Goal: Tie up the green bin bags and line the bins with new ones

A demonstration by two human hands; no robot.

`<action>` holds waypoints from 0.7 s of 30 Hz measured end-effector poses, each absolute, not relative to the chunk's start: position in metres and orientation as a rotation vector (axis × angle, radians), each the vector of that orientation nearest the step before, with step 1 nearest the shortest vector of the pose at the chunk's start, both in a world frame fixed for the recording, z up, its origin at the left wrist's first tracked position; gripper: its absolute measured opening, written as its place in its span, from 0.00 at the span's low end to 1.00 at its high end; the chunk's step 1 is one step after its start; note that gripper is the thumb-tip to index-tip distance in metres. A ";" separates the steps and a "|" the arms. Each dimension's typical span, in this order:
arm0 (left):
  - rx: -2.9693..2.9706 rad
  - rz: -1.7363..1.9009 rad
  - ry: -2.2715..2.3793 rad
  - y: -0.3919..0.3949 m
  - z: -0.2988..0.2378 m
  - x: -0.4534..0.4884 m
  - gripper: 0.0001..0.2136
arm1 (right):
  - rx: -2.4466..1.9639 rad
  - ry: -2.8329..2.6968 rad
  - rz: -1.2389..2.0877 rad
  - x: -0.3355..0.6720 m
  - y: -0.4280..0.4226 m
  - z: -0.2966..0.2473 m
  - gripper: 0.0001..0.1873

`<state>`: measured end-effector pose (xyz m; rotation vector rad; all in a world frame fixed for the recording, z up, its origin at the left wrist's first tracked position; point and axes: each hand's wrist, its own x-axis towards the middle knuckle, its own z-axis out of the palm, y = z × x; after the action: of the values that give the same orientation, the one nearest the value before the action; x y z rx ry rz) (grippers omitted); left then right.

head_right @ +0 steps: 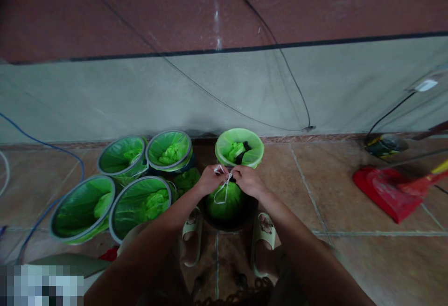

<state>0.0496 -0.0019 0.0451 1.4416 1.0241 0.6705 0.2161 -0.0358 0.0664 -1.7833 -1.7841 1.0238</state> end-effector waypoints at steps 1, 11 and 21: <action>1.443 0.675 1.019 -0.002 0.044 0.049 0.03 | -1.775 -1.636 1.174 0.217 -0.035 0.063 0.15; 1.586 0.666 1.089 0.001 0.041 0.048 0.03 | -1.615 -1.387 1.424 0.220 -0.032 0.048 0.12; 1.992 0.197 1.529 0.001 0.040 0.035 0.06 | -2.195 -1.990 0.848 0.228 -0.035 0.041 0.10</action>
<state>0.0346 0.0007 0.0405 1.9917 1.5289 0.1970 0.2285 -0.0350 0.0409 -2.1953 -1.9899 0.8476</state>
